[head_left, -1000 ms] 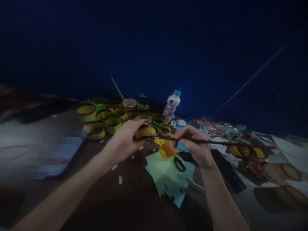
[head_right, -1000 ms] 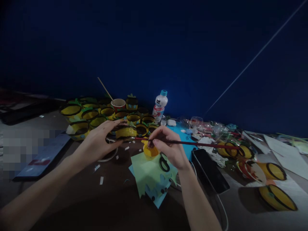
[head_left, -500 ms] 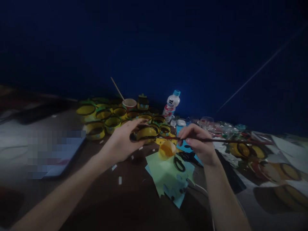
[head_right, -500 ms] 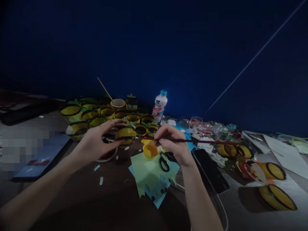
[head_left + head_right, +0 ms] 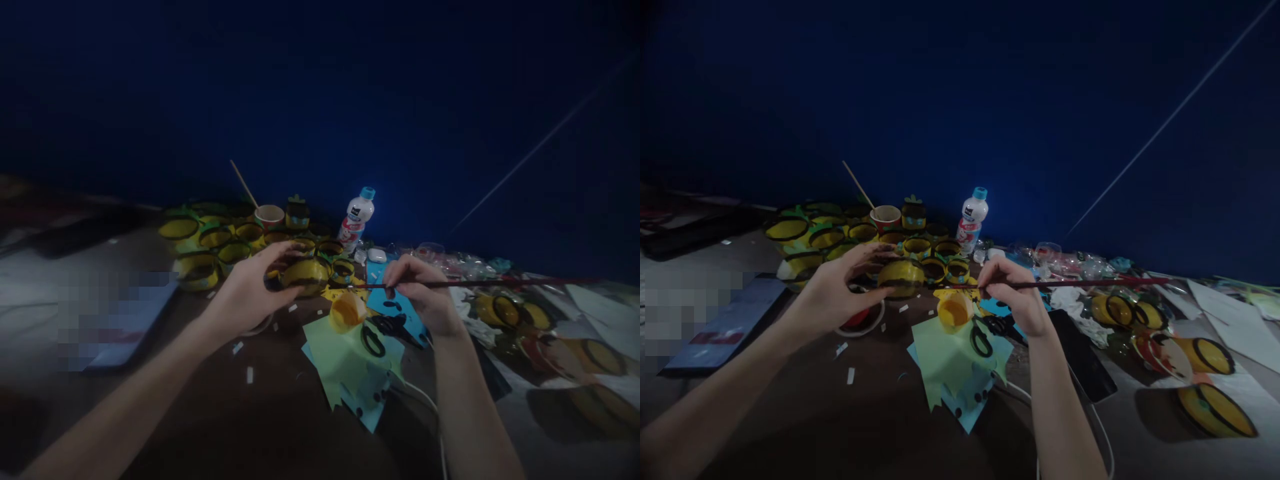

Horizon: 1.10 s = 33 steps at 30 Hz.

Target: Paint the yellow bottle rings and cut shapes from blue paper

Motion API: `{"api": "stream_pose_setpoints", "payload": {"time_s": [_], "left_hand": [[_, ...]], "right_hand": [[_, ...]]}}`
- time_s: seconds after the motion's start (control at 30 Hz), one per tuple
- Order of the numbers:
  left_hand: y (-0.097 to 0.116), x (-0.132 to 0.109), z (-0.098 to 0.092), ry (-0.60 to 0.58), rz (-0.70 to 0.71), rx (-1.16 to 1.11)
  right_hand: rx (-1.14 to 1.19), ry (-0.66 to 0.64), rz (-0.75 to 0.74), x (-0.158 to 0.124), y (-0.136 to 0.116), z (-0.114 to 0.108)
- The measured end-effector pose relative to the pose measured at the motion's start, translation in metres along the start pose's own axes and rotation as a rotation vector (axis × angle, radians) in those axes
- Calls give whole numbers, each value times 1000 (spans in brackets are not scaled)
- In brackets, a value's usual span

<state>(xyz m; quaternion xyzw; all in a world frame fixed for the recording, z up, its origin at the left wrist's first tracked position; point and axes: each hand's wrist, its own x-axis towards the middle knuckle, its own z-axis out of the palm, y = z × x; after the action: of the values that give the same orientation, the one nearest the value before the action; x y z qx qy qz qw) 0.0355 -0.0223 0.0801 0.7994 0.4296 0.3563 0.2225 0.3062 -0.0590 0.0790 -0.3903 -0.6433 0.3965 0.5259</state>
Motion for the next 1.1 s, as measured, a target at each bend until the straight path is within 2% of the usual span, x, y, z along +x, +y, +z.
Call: {"api": "stream_pose_setpoints", "payload": {"time_s": [0.13,0.23,0.37,0.57,0.67,0.8,0.93,1.1], "left_hand": [[0,0,0,29,47,139],[4,0,3,-3,128,247],[8,-1,9,-105,277,305],[7,-5,15,-131,404,373],[7,-6,16,-147,366,369],[9,-4,15,-146,214,222],[9,0,13,-130,53,-16],[3,2,18,-135,-55,-204]], "right_hand": [[-68,117,-89,1,-4,2],[-297,163,-113,3,-10,15],[-524,6,-166,4,-13,38],[-813,-68,-310,1,4,63],[-882,-64,-329,0,8,68],[-886,-32,-304,0,7,67],[-754,60,-251,2,2,60],[-526,125,-142,2,-4,55]]}}
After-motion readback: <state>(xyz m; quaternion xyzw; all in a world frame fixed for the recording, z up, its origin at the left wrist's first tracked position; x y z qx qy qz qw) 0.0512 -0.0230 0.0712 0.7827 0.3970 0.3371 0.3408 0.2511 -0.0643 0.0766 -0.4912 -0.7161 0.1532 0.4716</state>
